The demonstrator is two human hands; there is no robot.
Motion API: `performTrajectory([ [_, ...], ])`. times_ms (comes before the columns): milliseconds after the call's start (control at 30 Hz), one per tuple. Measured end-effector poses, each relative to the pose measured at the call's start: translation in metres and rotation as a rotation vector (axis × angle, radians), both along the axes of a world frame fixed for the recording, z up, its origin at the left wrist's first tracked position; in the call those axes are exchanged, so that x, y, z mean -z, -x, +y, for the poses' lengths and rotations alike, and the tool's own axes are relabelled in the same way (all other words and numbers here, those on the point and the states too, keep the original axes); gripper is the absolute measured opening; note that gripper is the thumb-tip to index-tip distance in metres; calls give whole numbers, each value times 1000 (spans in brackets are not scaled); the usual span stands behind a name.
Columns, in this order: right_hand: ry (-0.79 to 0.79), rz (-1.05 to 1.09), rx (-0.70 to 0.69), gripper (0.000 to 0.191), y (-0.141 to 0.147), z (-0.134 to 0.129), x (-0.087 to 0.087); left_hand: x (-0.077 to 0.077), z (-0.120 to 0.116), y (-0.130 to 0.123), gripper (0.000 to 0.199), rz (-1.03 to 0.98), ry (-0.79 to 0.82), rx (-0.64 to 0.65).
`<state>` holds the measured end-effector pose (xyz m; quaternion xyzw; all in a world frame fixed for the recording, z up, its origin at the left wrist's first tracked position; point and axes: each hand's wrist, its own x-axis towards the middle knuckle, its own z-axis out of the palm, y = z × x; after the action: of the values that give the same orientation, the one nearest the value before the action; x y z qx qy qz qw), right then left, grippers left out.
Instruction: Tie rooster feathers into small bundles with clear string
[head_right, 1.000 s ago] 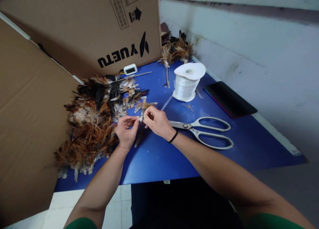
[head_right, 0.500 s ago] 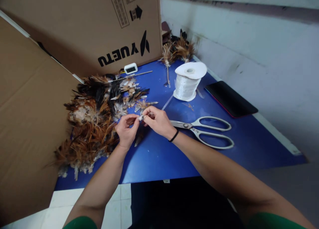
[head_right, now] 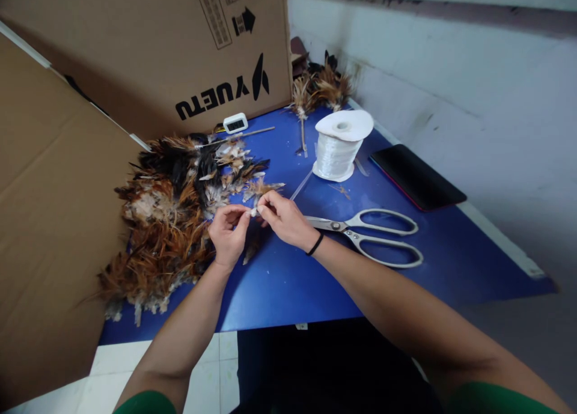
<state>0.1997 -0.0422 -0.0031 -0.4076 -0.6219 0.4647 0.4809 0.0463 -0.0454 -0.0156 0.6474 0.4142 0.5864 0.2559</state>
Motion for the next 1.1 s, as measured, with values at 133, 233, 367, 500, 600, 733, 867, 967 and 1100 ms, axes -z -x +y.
performTrajectory([
  [133, -27, -66, 4, 14, -2, 1, 1, -2, 1, -2, 13, -89, 51, 23],
  [233, -54, -127, 17, 13, -3, 1, -1, -3, 2, -4, 15, -134, 81, 41],
  [367, -77, -188, 53, 13, -5, 0, -4, -5, 2, -6, 19, -206, 127, 71],
  [500, -89, -226, 87, 13, -5, -1, -6, -8, 3, -8, 24, -269, 144, 91],
  [600, -106, -235, 97, 13, -5, -1, -8, -7, 3, -8, 26, -297, 156, 87],
  [733, -98, -217, 53, 12, -7, 0, -8, -4, 2, -6, 26, -273, 174, 43],
  [867, -26, -123, 34, 23, -8, 2, -2, -4, 1, -3, 26, -217, 176, 35],
  [967, -10, -87, 32, 23, -7, 3, 2, -5, -1, -4, 27, -192, 176, 81],
  [1100, -24, -6, 42, 20, -8, 4, 2, -3, 0, -3, 25, -253, 267, 100],
])
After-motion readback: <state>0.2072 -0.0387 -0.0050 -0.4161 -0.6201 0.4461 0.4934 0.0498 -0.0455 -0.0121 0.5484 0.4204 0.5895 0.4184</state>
